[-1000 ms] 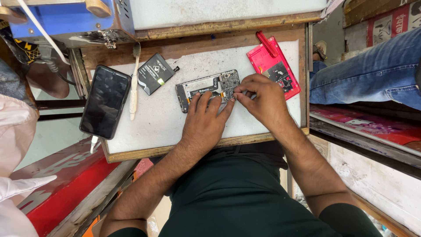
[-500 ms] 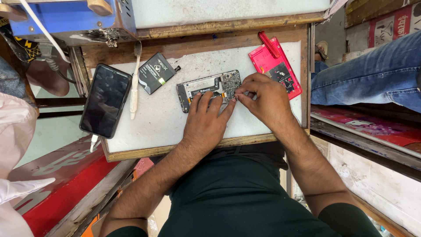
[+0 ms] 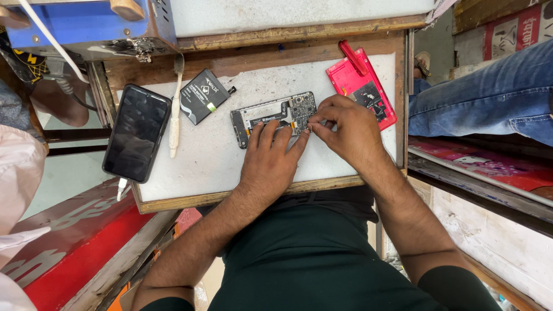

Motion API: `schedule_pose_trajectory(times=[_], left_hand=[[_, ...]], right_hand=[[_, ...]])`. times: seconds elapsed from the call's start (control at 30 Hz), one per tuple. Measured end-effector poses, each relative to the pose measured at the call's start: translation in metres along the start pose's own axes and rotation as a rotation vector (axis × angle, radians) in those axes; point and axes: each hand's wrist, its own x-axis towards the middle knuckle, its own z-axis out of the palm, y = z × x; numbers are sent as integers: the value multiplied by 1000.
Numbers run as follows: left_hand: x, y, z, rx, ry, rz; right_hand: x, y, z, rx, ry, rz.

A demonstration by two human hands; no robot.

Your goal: The person disassembles a smartphone, removes the motherboard, and then reassembles it with a new battery. They use a screwdriver to remove screws and a plastic tool to pry open the device.

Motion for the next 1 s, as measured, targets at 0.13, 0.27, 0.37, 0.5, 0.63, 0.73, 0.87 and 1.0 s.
schedule_pose_trajectory(times=[0.13,0.27,0.37,0.5,0.63,0.73,0.87,1.0], left_hand=[[-1,0,1,2,-3,-6],[-1,0,0,6,4,-4],[0,-1,-1,1,17,0],[2,0,-3,-4,17,2],[2,1,-5,0,28,11],[2,1,-7,-9,45,14],[4,1,-9,0,70,12],[6,1,-11,7,63,21]], right_hand=[[1,-1,0,-3,-7,-3],[0,-3,-1,-2,-4,8],[0,-4,-1,15,4,2],[0,-3,0,1,7,-11],[-2,-1,1,-8,28,-17],[-3,-2,2,-20,35,-13],[-2,-6,1,-58,30,-10],[0,-7,-1,-37,22,-28]])
